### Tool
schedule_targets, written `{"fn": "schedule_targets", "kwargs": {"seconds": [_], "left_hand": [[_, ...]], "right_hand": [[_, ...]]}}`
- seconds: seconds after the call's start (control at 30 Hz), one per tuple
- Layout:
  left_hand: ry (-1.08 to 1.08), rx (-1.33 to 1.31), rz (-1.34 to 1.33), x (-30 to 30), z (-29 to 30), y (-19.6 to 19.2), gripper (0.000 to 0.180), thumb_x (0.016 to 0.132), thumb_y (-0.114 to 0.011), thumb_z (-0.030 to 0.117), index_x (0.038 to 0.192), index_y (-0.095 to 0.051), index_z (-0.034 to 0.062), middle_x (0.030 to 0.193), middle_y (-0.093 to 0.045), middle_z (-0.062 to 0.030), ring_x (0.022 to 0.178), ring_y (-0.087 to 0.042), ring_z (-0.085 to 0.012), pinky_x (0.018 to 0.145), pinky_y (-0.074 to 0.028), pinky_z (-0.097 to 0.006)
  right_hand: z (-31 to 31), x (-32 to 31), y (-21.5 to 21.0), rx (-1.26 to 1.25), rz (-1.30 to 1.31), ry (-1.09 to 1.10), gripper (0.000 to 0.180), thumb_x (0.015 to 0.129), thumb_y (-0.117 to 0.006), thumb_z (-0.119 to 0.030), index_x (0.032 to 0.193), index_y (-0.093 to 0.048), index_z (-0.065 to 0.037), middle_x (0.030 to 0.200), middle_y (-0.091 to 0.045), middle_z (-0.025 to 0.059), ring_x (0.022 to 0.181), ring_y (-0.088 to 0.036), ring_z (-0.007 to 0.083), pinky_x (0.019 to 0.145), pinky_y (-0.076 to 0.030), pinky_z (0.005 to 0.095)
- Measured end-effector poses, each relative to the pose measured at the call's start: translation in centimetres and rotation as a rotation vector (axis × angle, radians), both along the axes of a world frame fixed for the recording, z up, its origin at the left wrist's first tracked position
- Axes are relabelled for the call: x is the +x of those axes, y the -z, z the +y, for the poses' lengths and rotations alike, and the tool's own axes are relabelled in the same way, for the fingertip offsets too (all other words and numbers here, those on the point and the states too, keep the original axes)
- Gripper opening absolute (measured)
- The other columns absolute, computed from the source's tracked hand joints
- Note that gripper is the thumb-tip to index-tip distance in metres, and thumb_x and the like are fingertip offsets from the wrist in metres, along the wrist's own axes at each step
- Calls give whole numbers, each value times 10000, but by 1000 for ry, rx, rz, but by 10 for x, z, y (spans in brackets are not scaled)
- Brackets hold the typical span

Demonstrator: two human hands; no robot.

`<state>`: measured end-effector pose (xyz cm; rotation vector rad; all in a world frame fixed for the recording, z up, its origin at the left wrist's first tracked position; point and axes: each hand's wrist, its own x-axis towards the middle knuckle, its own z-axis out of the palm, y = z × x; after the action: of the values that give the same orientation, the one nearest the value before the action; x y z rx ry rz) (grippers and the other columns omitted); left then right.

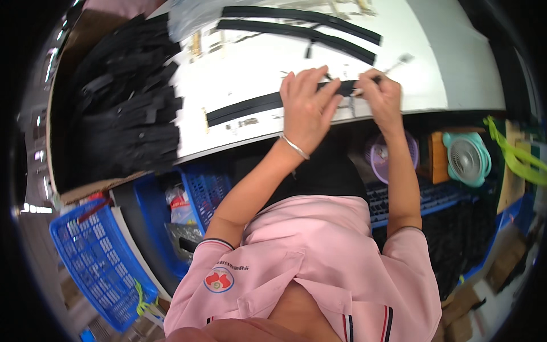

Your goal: Inspecting and marking black zippers at a workbench using a pen and guide markers.

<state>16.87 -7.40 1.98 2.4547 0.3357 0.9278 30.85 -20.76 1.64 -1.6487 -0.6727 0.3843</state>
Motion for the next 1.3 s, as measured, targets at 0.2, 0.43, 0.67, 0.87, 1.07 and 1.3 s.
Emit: {"fn": "schedule_targets", "kwargs": {"seconds": [0.2,0.43,0.67,0.87,1.07,1.3], "left_hand": [[-54,-19,212,-46,12,4,337,912,-722,178,1245,-706,128,1427,-564,-112,1355,-472,-325,1154,-210,-638],[58,-49,217,-3,84,11,328,989,-649,253,1280,-703,113,1456,-561,-130,1419,-450,-330,1197,-170,-660],[-102,55,150,-104,84,-6,367,898,-599,-11,1215,-739,108,1360,-648,-102,1402,-495,-330,1235,-196,-598],[-514,359,334,-223,117,-8,407,858,-575,-68,1195,-740,91,1364,-636,-104,1415,-478,-352,1243,-180,-588],[-622,509,421,-261,170,-16,282,885,-713,54,1157,-760,105,1388,-649,-31,1429,-460,-320,1242,-199,-541],[-353,443,284,-197,165,-27,230,949,-605,61,1128,-738,117,1141,-719,-30,1124,-633,-237,1168,-337,-503]], "right_hand": [[2,-5,10,188,-180,184,161,1008,-621,-99,930,-708,11,817,-692,34,651,-536,56,608,-421,205],[10,-10,10,115,-190,282,189,1026,-646,-161,976,-737,-4,737,-651,3,608,-496,33,552,-377,196],[11,-8,9,73,-180,273,184,1028,-648,-159,988,-739,-4,745,-641,-5,604,-478,20,542,-353,187],[11,-8,6,41,-157,259,177,1031,-646,-151,994,-737,-4,741,-614,-20,623,-462,22,553,-343,192],[11,-7,7,64,-133,245,171,1022,-661,-154,968,-740,-12,731,-608,-38,620,-445,15,550,-327,198],[14,-9,4,85,-146,234,177,1018,-665,-151,944,-745,-12,720,-628,-27,633,-484,19,555,-354,198]]}}
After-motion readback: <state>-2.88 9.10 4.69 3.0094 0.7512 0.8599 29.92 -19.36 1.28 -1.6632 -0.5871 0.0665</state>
